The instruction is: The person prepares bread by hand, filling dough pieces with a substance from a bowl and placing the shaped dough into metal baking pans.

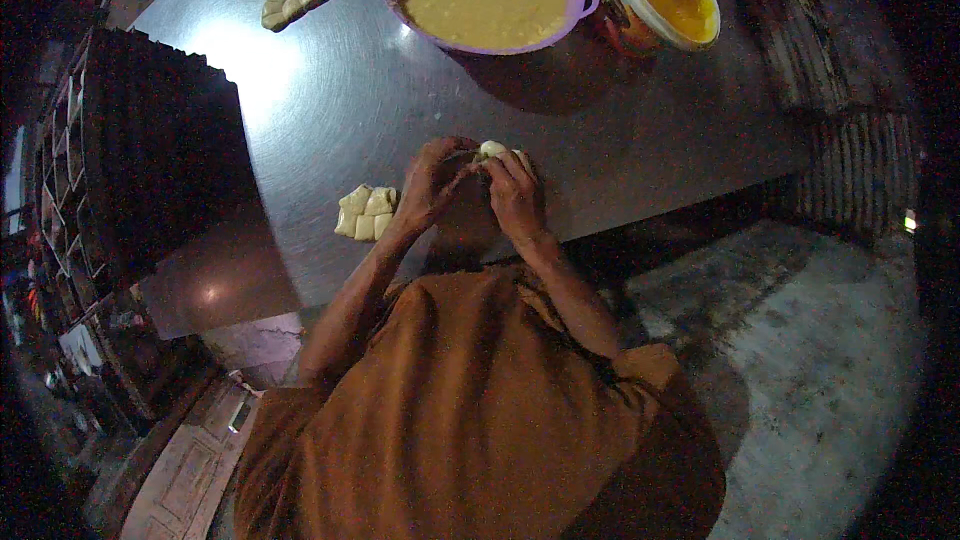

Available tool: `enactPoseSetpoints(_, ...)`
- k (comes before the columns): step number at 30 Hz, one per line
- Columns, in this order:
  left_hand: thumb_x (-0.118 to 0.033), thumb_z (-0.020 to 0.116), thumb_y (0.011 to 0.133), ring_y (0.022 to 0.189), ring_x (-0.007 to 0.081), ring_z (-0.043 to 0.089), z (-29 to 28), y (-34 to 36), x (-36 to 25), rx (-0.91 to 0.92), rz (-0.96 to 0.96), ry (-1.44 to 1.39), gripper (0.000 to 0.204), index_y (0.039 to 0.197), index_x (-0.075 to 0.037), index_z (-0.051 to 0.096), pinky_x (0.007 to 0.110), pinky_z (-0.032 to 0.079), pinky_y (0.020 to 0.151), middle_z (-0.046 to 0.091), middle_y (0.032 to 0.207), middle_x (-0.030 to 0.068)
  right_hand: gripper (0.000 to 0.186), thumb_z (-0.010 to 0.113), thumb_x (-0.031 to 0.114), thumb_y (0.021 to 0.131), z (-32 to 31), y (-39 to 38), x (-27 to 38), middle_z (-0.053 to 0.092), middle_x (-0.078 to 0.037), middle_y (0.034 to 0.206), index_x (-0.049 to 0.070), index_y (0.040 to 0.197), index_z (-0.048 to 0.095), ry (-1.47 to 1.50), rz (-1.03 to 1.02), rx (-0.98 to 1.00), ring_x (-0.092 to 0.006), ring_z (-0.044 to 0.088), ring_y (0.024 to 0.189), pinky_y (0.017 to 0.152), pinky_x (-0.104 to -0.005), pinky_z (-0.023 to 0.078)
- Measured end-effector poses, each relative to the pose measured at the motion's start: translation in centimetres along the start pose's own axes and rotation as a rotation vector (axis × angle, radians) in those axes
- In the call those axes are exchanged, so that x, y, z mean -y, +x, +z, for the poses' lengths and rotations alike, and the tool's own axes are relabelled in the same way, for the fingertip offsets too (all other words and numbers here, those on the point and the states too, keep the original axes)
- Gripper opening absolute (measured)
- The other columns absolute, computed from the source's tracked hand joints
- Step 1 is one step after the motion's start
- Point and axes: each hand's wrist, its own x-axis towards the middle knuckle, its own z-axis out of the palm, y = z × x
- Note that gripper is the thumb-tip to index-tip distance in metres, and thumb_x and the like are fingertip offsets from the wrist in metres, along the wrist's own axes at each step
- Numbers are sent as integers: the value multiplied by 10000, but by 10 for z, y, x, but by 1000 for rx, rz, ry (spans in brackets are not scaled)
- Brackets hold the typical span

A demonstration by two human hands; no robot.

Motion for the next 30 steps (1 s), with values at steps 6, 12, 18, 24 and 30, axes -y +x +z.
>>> enactPoseSetpoints(6,-46,619,843,1033,345,594,9,10,-10,103,115,364,297,1140,-49,619,383,496,867,586,1137,169,580,837,155,675,-48,1,-4,551,-115,1125,81,1197,594,299,349,34,-280,600,951,769,-379,523)
enactPoseSetpoints(12,-95,635,838,1068,378,580,12,24,-3,207,112,422,332,1167,-50,618,423,492,902,573,1167,176,685,849,84,666,-56,1,-34,538,-97,1148,101,1284,554,450,504,347,-208,624,918,751,-360,552)
enactPoseSetpoints(18,-134,646,836,1091,407,559,7,25,7,259,188,523,451,1273,-57,564,436,476,935,562,1187,196,673,791,5,696,-39,-1,-40,520,-118,1185,98,1314,541,258,142,264,-276,610,988,851,-368,533)
enactPoseSetpoints(24,-54,647,832,1102,377,556,-22,-17,-42,-169,25,312,448,1270,-48,555,401,445,966,589,1162,185,491,724,25,777,-59,14,7,575,-119,1114,73,1245,586,271,181,8,-320,611,1018,850,-390,516)
enactPoseSetpoints(30,-93,683,857,995,319,606,-106,-103,-24,-493,-248,595,348,1190,-30,606,380,505,835,608,1047,171,288,631,48,872,-5,27,72,621,-116,1040,27,1159,635,468,-60,382,-324,644,920,845,-394,508)
